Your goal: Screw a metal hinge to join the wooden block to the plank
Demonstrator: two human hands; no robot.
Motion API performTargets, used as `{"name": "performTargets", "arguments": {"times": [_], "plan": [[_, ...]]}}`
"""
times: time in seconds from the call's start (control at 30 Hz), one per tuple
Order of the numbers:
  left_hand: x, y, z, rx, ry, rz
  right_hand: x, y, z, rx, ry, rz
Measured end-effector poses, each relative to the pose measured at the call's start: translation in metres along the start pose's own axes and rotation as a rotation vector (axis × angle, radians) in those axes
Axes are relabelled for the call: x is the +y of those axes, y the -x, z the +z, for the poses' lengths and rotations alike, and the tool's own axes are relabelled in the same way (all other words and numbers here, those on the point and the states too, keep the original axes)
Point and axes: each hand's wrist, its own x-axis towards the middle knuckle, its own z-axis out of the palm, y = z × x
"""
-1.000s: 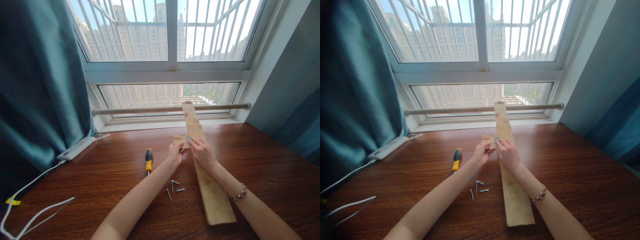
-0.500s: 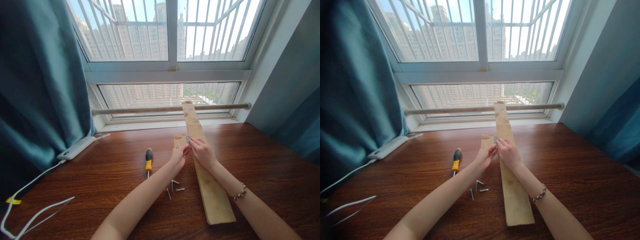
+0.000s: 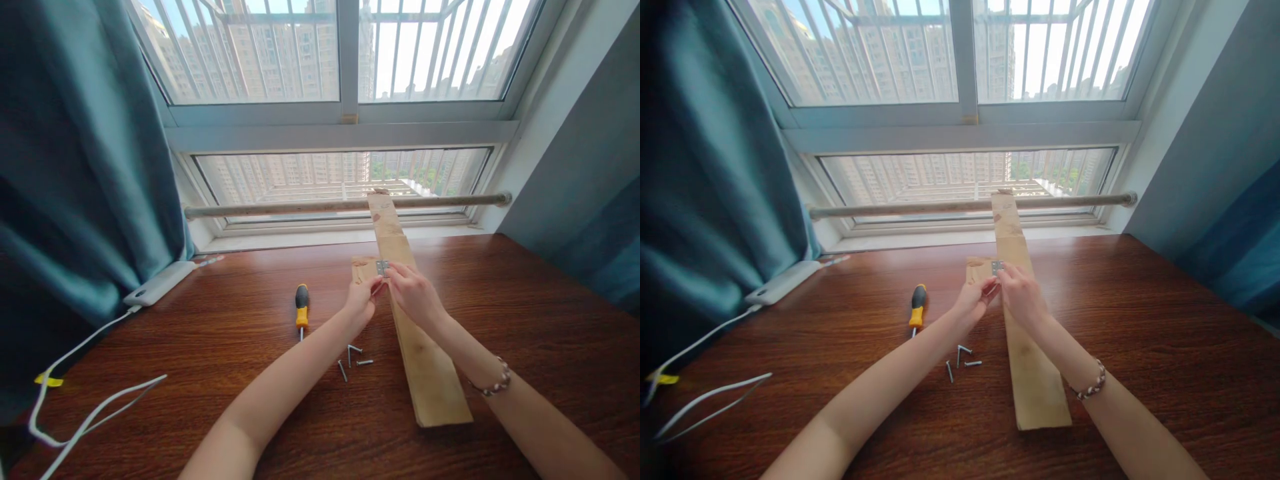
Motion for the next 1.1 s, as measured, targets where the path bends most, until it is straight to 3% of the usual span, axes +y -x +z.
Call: {"name": "performTargets", "arguments": {"times": [0.07, 0.17, 0.27, 0.47, 0.57, 0.73, 0.87, 1.0, 1.1], "plan": [[-0.001, -0.001, 0.0, 0.036, -0.007, -0.016, -0.021, 0.008, -0.016, -0.193, -0.049, 0.012], [-0.001, -0.001, 0.0, 0.063, 0.005, 0.002, -0.057, 0.024, -0.027, -0.55, -0.045, -0.076], [-0.001, -0.001, 0.0, 0.038, 0.019, 0.03, -0.084, 0.039, -0.018, -0.709, 0.022, -0.142], [-0.001, -0.002, -0.002, 0.042, 0.023, 0.013, -0.097, 0.049, 0.016, -0.751, 0.093, -0.211], [-0.001, -0.003, -0.003, 0.036, 0.02, 0.001, -0.098, 0.049, 0.02, -0.768, 0.078, -0.232], [-0.001, -0.003, -0.004, 0.029, 0.02, 0.015, -0.096, 0.05, 0.024, -0.6, 0.12, -0.185], [-0.002, -0.005, -0.005, 0.024, 0.033, -0.002, -0.096, 0.053, 0.031, -0.645, 0.088, -0.225], [-0.001, -0.005, -0.005, 0.017, 0.025, -0.005, -0.084, 0.046, 0.017, -0.683, 0.016, -0.245], [-0.001, -0.006, -0.004, 0.049, -0.011, -0.04, -0.052, 0.024, -0.01, -0.555, -0.271, -0.197]]}}
